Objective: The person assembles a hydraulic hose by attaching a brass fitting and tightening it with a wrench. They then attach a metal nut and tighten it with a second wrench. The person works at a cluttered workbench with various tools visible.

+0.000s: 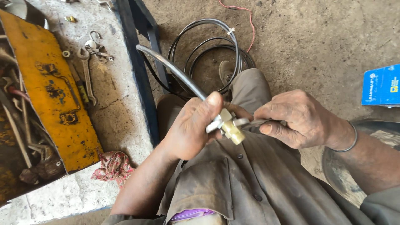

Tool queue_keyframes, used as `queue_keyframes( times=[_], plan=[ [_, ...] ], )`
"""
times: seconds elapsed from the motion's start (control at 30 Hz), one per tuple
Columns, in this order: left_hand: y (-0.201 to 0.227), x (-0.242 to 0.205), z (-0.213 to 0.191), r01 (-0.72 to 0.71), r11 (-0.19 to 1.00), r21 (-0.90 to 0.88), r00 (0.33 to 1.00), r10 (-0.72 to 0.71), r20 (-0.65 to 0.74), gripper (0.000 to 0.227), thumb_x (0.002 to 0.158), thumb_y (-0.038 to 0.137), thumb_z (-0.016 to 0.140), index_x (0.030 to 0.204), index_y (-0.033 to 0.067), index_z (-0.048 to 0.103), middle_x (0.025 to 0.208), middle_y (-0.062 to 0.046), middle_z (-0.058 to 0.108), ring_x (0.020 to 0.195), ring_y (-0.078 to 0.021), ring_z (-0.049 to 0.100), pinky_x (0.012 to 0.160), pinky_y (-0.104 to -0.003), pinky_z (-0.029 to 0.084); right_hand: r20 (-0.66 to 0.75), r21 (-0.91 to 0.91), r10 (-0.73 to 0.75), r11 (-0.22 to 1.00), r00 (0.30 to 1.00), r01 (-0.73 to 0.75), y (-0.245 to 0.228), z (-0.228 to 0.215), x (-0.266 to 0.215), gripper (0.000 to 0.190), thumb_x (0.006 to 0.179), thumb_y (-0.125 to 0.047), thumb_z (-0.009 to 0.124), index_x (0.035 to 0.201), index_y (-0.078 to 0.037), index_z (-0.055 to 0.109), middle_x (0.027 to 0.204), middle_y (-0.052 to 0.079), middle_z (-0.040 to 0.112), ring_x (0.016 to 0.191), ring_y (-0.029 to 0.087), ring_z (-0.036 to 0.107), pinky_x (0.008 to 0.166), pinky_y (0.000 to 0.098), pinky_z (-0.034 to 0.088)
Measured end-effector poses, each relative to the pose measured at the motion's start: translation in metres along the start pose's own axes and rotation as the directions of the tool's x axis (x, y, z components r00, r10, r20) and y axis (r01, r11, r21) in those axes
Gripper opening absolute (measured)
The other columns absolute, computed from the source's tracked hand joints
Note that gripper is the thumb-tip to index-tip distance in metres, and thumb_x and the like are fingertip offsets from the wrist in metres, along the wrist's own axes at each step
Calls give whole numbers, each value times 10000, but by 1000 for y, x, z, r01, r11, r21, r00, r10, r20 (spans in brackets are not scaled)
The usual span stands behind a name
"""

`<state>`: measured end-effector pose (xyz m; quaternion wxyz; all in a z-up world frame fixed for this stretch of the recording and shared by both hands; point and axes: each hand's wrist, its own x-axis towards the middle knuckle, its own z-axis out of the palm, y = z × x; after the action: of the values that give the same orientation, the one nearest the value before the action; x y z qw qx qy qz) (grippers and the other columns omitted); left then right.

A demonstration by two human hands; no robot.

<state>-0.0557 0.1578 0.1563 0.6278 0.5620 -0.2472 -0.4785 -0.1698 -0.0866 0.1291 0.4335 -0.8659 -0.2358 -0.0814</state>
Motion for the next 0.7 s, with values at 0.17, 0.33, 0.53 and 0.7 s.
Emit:
queue_keyframes(
  times=[0.17,0.33,0.53,0.7],
  plan=[
    [12,-16,2,30,998,-47,1000,-29,12,766,1076,595,348,1179,-37,768,782,-36,708,647,-60,517,577,-222,398,-51,28,-140,990,989,141,20,11,-9,217,948,-249,709,958,-37,663,719,39,661,591,212,633,546,370,491],
    [9,-8,9,-143,983,-112,989,140,-42,817,1056,651,358,1118,-75,727,946,-92,758,880,-138,718,787,-258,564,4,74,-41,996,999,41,11,52,9,155,1007,-281,667,920,-174,738,608,-83,618,518,72,549,495,267,513],
    [3,13,-4,-212,928,-307,971,164,-176,779,1039,596,332,1093,-81,715,743,-111,705,584,-201,681,504,-289,520,-222,452,88,892,971,23,4,95,12,296,1147,-277,475,1220,-16,596,793,23,666,619,96,669,562,239,557],
    [-8,16,-3,-270,961,-67,947,252,-198,817,1100,617,330,1160,-90,734,758,-77,686,600,-120,563,515,-240,402,-184,540,45,840,982,63,23,89,13,307,1131,-309,501,1209,-31,604,766,9,656,620,117,676,584,265,562]
  ],
)
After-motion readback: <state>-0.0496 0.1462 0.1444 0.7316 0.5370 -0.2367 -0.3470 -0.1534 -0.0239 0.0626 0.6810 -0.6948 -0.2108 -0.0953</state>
